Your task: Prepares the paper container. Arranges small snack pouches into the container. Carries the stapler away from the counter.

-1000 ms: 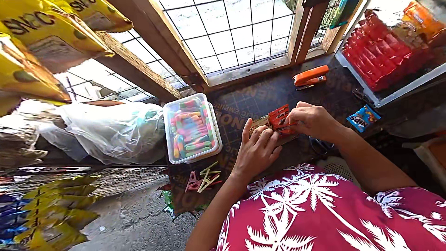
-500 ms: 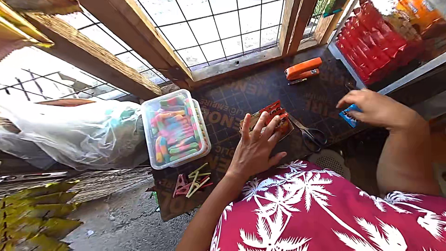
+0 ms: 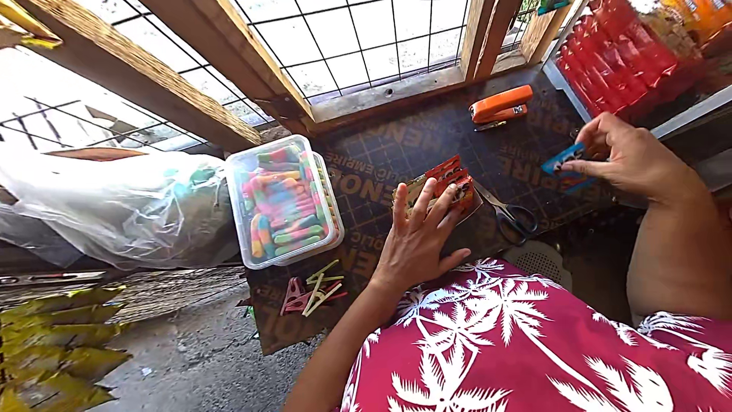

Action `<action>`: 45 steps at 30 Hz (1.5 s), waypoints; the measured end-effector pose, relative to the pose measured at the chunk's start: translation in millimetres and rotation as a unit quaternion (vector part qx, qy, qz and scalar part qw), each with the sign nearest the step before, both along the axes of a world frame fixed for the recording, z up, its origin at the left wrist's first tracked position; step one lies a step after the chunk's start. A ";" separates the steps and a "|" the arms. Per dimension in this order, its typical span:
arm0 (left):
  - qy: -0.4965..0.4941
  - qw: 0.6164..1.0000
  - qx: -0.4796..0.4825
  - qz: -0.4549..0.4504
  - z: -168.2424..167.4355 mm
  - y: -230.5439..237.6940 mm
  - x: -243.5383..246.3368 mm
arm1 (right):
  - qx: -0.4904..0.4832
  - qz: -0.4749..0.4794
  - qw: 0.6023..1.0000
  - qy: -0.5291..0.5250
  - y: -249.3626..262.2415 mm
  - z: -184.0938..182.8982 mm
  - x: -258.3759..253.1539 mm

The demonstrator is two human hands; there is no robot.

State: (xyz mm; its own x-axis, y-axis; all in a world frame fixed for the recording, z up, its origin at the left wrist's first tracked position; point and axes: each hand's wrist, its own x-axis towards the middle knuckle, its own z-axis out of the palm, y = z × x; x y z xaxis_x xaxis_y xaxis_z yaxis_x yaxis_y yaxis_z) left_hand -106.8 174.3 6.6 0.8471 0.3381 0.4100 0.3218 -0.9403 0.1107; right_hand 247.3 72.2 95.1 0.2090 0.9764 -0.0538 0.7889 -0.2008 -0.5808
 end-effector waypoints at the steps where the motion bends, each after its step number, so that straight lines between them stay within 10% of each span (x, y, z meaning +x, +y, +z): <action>1: -0.002 1.000 0.000 0.002 0.2 -0.4 -0.7 | 0.028 -0.012 0.998 0.047 3.8 1.8 -9.7; 11: -0.051 0.999 0.011 0.011 -0.9 -1.0 -9.3 | 0.269 0.160 0.893 0.323 52.8 -35.8 -113.9; 29: -0.103 0.995 -0.007 -0.008 -6.5 3.2 -16.3 | 0.147 0.303 0.942 0.005 58.6 -39.6 -115.1; 45: -0.132 0.988 -0.072 0.032 0.1 4.6 -18.7 | 0.207 0.207 0.956 0.015 59.1 -40.2 -109.0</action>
State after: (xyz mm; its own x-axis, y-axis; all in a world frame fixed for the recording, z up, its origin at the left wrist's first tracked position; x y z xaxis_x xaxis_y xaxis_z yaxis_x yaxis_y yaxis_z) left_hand -125.5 178.9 6.6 0.6923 0.4583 0.5573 0.3221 -0.8874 0.3297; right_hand 138.3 131.3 54.9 -0.1949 0.9144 0.3548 0.7325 0.3763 -0.5673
